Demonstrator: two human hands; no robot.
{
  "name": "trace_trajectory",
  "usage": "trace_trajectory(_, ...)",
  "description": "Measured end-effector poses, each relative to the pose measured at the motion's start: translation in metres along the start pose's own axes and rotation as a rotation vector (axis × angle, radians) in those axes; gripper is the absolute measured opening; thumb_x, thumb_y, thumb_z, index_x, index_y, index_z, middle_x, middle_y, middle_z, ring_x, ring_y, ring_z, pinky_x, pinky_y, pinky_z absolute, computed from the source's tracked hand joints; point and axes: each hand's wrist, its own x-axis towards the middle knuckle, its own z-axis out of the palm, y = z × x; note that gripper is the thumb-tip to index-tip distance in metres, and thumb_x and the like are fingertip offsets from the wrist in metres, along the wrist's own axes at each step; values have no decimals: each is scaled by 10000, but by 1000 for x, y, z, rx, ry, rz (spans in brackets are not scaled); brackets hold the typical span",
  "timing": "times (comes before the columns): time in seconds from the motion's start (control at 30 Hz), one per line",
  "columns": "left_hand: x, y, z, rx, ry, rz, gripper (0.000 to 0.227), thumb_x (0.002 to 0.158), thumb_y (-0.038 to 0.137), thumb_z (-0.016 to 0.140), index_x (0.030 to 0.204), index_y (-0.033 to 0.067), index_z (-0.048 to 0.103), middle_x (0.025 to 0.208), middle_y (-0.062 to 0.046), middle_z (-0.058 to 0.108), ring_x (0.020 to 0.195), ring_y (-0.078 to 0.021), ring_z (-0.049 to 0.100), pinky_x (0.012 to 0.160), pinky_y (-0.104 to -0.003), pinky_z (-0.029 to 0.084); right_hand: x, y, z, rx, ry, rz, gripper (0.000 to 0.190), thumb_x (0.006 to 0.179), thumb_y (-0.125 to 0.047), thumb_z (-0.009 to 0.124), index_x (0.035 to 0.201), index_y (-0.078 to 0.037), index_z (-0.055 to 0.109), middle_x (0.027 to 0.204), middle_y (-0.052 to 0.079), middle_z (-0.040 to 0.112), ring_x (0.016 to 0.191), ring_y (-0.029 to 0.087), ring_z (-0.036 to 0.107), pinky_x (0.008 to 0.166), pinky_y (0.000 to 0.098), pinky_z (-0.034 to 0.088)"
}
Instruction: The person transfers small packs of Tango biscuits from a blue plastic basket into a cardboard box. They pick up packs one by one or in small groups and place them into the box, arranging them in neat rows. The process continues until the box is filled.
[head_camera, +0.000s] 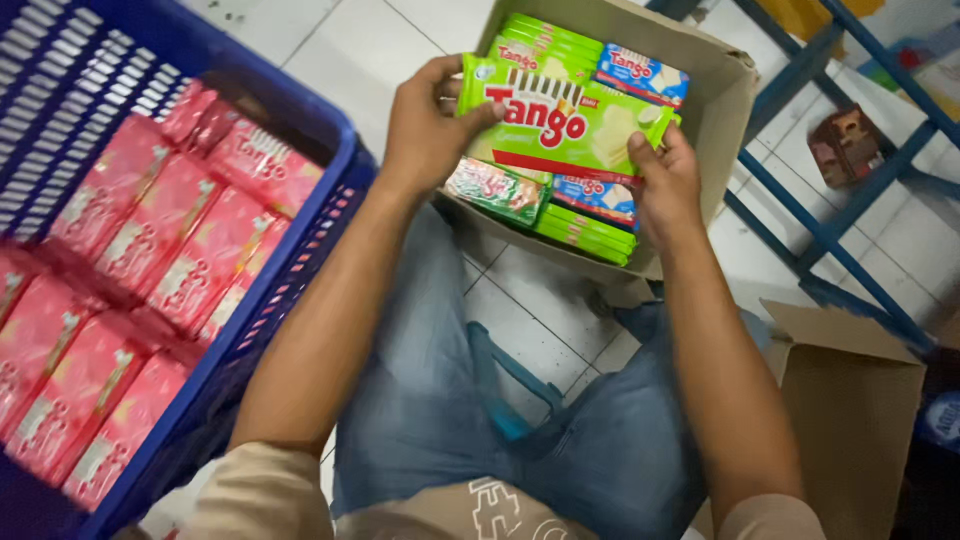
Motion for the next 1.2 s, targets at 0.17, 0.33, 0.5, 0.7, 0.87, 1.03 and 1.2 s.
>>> trace_trajectory(0.17, 51, -74, 30, 28, 25, -222, 417, 712, 77, 683, 1096, 96, 521, 828, -47, 558, 777, -136, 586, 608, -275, 574, 38, 35, -36, -47, 223, 184, 289, 815, -122, 588, 1074, -91, 466, 1078, 83, 611, 895, 186, 627, 719, 336, 552)
trace_trajectory(0.33, 85, -136, 34, -68, 16, -131, 513, 735, -18, 594, 1217, 27, 425, 1165, -106, 573, 1061, -180, 558, 904, -295, 450, 96, 90, -59, -305, 188, 155, 210, 831, -174, 566, 1024, -102, 526, 1034, 34, 609, 946, 157, 589, 810, 303, 484)
trace_trajectory(0.5, 90, -148, 23, 332, -47, -215, 482, 732, -5, 511, 1206, 61, 462, 1172, -133, 550, 1122, -279, 494, 964, -380, 376, 140, 123, -65, -618, 281, 247, 435, 829, -262, 610, 1184, -75, 443, 999, 43, 457, 889, 174, 465, 727, 290, 401)
trace_trajectory(0.7, 104, -209, 22, 836, -146, -583, 539, 750, 338, 531, 1254, 167, 449, 1206, -119, 482, 1037, -416, 503, 871, -504, 413, 180, 188, -94, -715, 303, 154, 224, 792, -276, 707, 919, -126, 599, 602, 40, 517, 496, 142, 501, 456, 270, 412)
trace_trajectory(0.87, 99, -233, 27, 890, -233, -667, 637, 728, 262, 456, 1321, 66, 326, 1262, -185, 418, 1048, -458, 492, 874, -505, 400, 169, 191, -78, -1184, 254, 213, 351, 786, -434, 667, 844, -106, 558, 755, 103, 586, 780, 309, 601, 651, 411, 448)
trace_trajectory(1.03, 97, -185, 26, 809, -298, -677, 631, 762, 181, 426, 1321, -49, 247, 1289, -250, 374, 1107, -502, 425, 904, -551, 362, 152, 146, -17, -1185, 166, 249, 679, 734, -136, 722, 1281, -30, 333, 1219, 252, 456, 1161, 401, 418, 995, 470, 330)
trace_trajectory(1.2, 99, -193, 26, 819, -310, -680, 649, 760, 179, 440, 1327, -53, 226, 1294, -252, 363, 1110, -511, 414, 893, -577, 351, 144, 151, -18, -1141, 223, 221, 697, 745, -123, 716, 1299, -42, 300, 1195, 230, 417, 1150, 394, 416, 983, 459, 345)
